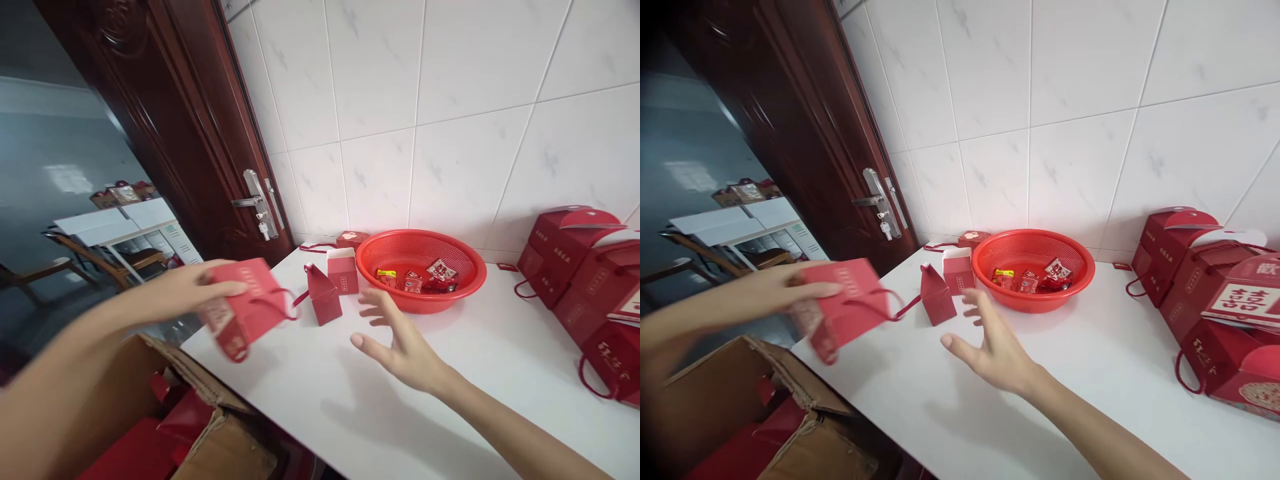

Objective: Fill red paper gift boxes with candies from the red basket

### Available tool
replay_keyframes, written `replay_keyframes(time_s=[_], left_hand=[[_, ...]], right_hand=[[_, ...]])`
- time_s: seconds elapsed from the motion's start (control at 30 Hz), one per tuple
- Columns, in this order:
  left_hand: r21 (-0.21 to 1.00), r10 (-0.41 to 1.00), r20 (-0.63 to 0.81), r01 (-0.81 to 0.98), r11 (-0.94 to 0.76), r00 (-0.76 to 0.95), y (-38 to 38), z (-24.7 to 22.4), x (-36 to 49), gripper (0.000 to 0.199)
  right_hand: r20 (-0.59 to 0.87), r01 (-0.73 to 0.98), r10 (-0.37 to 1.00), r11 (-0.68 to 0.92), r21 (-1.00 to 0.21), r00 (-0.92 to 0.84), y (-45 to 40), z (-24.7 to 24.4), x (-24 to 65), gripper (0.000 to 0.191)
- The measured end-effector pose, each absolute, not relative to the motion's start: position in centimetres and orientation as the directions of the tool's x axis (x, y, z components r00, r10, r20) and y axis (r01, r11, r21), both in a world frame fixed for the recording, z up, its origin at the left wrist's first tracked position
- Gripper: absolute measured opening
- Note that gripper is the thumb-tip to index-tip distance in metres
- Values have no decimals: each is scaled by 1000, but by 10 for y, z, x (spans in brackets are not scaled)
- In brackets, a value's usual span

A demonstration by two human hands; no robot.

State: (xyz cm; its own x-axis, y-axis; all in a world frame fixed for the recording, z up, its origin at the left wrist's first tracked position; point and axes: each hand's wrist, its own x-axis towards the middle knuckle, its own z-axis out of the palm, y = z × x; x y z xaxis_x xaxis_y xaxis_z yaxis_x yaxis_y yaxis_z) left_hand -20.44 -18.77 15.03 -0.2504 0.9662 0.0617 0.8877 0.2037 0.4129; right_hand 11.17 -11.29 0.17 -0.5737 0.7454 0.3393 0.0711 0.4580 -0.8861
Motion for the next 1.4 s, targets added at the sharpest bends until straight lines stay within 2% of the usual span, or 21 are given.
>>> replay_keyframes(time_s=[0.07, 0.13, 0.2, 0.27, 0.33, 0.43, 0.5, 0.57, 0.63, 0.7, 0.77, 0.83, 0.93, 1.03, 1.1, 1.2, 1.3, 1.4], left_hand=[[544, 993, 5, 834, 95, -116, -160, 139, -179, 63], [669, 999, 35, 741, -54, 42, -135, 123, -148, 67], [780, 986, 52, 610, -138, 156, -118, 105, -122, 65], [868, 974, 71, 468, -166, 214, -110, 89, -106, 65], [935, 979, 56, 335, -121, 198, -110, 76, -99, 69], [986, 984, -91, 156, 67, 155, -112, 63, -95, 72], [976, 956, -219, 58, 211, 194, -112, 56, -92, 72], [937, 899, -339, 17, 348, 276, -110, 48, -86, 77], [899, 843, -429, 57, 435, 324, -108, 39, -78, 78], [884, 832, -467, 158, 440, 300, -105, 29, -70, 72], [890, 885, -418, 288, 353, 204, -103, 22, -62, 62], [881, 956, -276, 423, 211, 96, -101, 20, -54, 57], [829, 999, -3, 558, -22, 44, -102, 25, -42, 53], [709, 978, 157, 674, -207, 135, -104, 32, -28, 61], [606, 966, 154, 752, -259, 209, -105, 35, -18, 73], [505, 962, 55, 824, -258, 268, -102, 38, -7, 82], [517, 953, 28, 811, -273, 303, -97, 39, -8, 67], [570, 944, 46, 767, -294, 327, -93, 40, -21, 57]], right_hand=[[236, -17, 806, 271, -962, -543, -104, 10, 103, 79], [161, -110, 826, 120, -987, -540, -95, 15, 102, 88], [119, -180, 803, 15, -984, -583, -85, 17, 108, 81], [106, -201, 762, -32, -979, -639, -76, 19, 119, 67], [126, -187, 760, 5, -982, -638, -69, 22, 131, 56], [231, -165, 761, 163, -973, -607, -62, 29, 145, 54], [304, -158, 727, 265, -951, -616, -60, 35, 153, 50], [338, -70, 742, 368, -927, -579, -62, 41, 159, 34], [345, 157, 811, 463, -873, -473, -67, 46, 163, 21], [353, 402, 854, 497, -769, -381, -72, 49, 166, 27], [323, 573, 878, 476, -667, -353, -76, 49, 166, 27], [273, 670, 896, 443, -596, -350, -76, 46, 166, 27], [214, 699, 903, 424, -576, -372, -72, 38, 165, 27], [173, 691, 904, 413, -594, -392, -69, 33, 166, 26], [147, 697, 902, 409, -589, -406, -70, 34, 165, 24], [116, 710, 890, 426, -561, -442, -74, 38, 162, 17], [109, 735, 885, 440, -516, -453, -78, 42, 159, 4], [143, 737, 873, 473, -482, -467, -82, 46, 158, 11]])
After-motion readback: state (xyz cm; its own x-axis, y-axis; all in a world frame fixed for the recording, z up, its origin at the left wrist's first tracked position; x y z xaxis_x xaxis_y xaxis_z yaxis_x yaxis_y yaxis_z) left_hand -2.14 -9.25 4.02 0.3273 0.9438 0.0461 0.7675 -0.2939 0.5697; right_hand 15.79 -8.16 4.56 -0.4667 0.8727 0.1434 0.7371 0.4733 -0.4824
